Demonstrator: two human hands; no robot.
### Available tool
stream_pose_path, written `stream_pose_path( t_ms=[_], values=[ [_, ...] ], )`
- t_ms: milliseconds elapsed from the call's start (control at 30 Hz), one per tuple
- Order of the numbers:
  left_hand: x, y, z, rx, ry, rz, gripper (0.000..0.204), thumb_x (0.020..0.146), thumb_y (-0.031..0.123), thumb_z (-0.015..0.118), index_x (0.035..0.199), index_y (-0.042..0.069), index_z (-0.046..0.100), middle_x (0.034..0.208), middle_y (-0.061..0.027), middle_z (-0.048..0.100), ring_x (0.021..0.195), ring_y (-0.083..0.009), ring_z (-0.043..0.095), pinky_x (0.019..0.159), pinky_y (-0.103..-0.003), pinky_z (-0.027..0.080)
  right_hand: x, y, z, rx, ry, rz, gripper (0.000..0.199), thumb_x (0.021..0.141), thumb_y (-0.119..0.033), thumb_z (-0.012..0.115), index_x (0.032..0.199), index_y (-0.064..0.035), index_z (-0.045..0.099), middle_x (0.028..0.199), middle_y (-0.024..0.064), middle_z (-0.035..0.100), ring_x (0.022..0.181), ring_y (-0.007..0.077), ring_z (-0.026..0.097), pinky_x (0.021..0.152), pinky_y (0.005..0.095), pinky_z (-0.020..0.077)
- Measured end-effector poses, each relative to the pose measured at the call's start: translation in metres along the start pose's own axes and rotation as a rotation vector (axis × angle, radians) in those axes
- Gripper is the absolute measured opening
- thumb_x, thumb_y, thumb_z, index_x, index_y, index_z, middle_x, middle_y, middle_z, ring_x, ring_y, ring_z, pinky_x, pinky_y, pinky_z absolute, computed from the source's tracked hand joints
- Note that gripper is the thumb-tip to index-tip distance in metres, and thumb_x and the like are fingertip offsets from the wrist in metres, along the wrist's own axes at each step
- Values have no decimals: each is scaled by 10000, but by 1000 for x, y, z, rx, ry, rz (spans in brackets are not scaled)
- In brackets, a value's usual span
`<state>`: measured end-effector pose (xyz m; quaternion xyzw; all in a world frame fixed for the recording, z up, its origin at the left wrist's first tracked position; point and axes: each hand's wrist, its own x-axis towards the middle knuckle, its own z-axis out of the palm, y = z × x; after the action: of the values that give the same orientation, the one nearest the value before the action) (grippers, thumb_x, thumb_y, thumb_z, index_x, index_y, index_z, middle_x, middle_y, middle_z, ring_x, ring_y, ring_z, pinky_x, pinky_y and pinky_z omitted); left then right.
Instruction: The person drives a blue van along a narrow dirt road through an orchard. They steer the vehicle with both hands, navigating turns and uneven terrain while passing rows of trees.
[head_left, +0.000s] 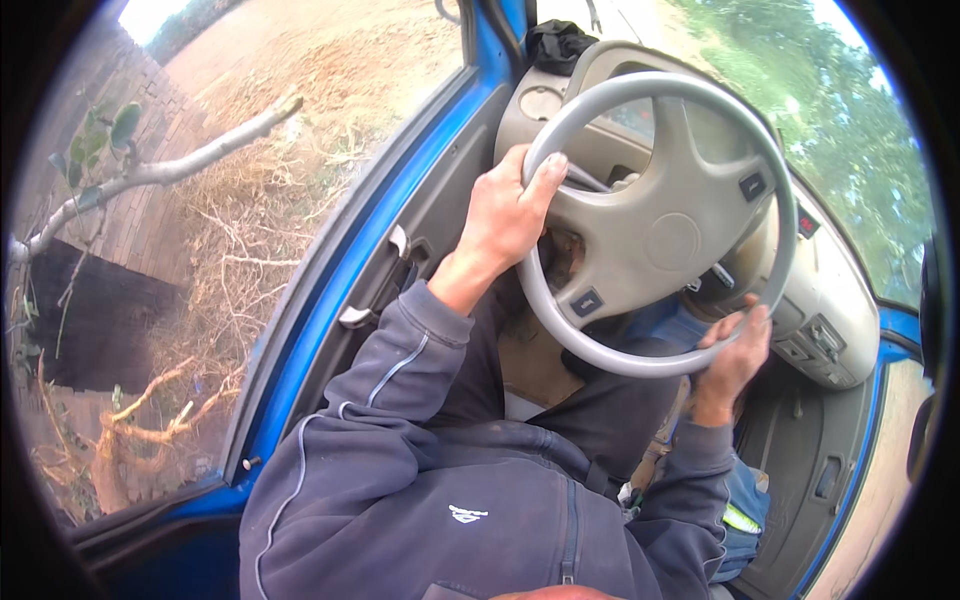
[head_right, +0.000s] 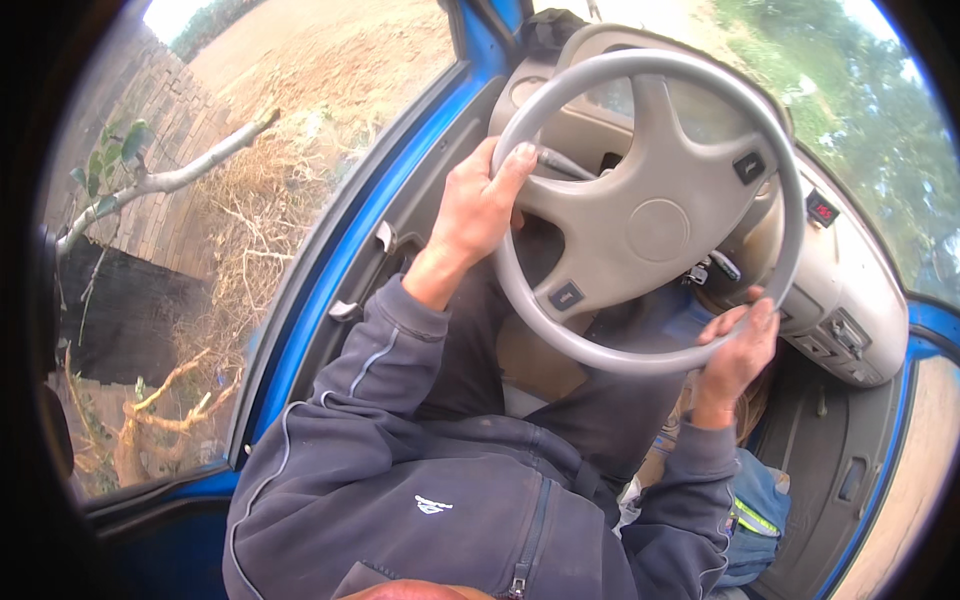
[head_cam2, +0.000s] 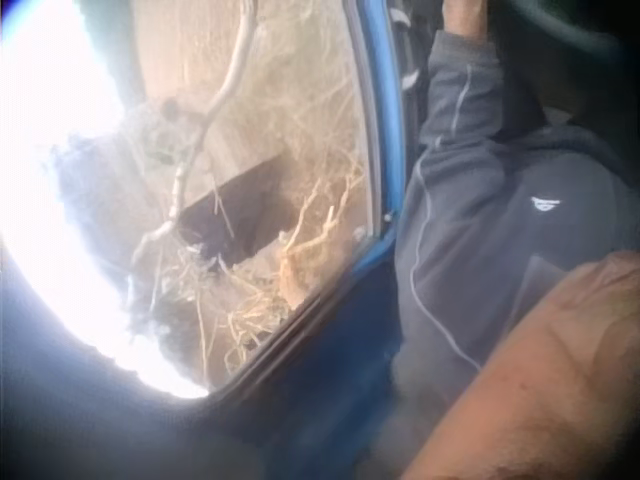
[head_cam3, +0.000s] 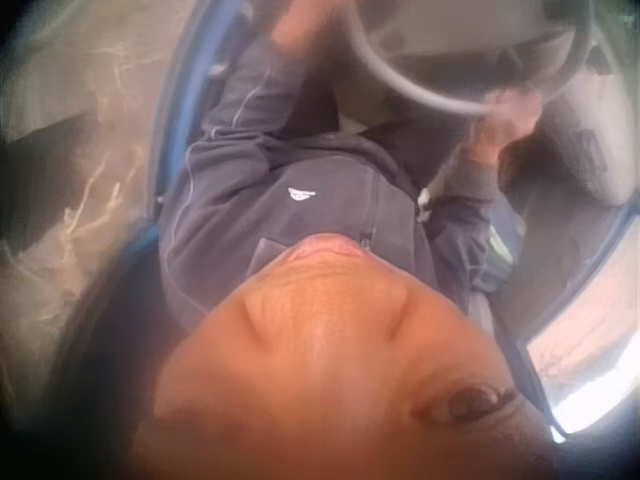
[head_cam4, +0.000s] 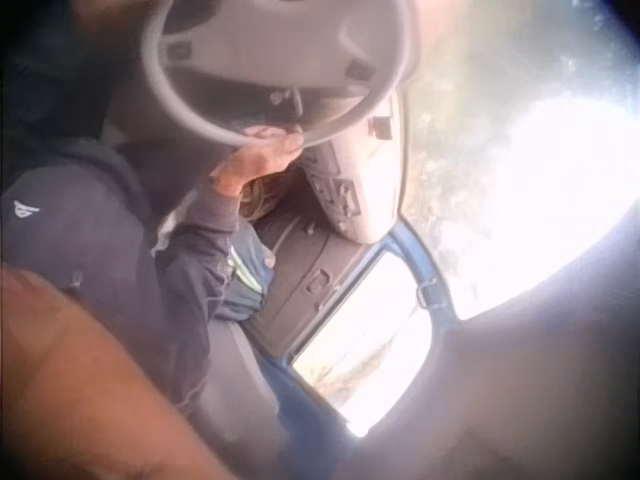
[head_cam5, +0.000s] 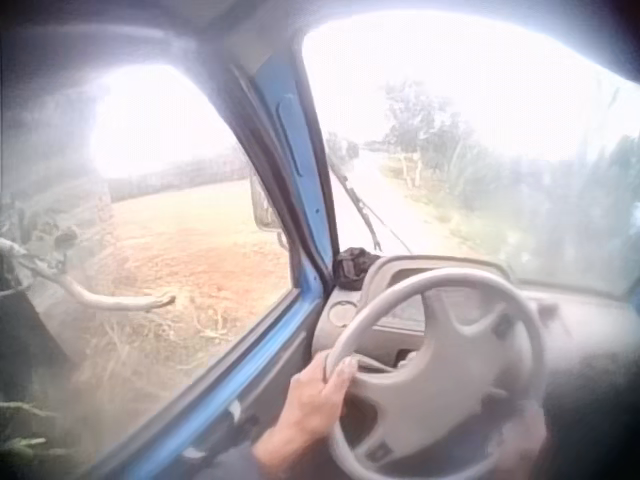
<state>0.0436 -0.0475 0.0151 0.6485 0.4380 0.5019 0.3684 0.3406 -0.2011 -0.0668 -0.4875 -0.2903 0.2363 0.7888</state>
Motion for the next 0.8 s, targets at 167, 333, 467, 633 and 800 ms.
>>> stream_pose_path(
  t_ms=[167,333,467,633,800],
  values=[
    [35,25,11,182,39,248,424,1148,403,624,1252,11,748,837,-79,724,769,-150,688,727,-331,555,73,-47,-12,-291,-125,-68,468,1213,-402,495,1414,-2,633,712,-19,438,506,72,468,445,232,389],
    [62,35,20,158,-52,414,406,1136,372,650,1330,27,740,908,-129,759,817,-220,723,772,-362,570,135,-79,-14,-407,-329,-87,513,1221,-429,456,1475,-8,604,695,-43,422,500,52,435,440,213,358],
    [80,20,52,159,-68,354,343,1124,327,652,1240,13,729,964,-221,733,914,-395,735,830,-475,558,180,-91,-2,-542,-389,-51,511,1217,-433,465,1473,-20,625,657,-54,406,476,46,403,436,213,348],
    [100,-16,85,87,-106,219,328,1150,319,608,1318,38,614,847,-242,713,837,-459,717,788,-527,531,226,-61,-12,-664,-433,-15,527,1205,-460,489,1437,-15,649,660,-31,470,475,57,446,442,233,381],
    [126,-33,87,109,-169,133,353,1162,345,589,1341,41,590,836,-253,709,836,-475,715,786,-528,530,231,-41,0,-601,-298,19,559,1195,-509,494,1351,-15,704,677,-23,513,506,62,493,464,237,391]
  ],
)
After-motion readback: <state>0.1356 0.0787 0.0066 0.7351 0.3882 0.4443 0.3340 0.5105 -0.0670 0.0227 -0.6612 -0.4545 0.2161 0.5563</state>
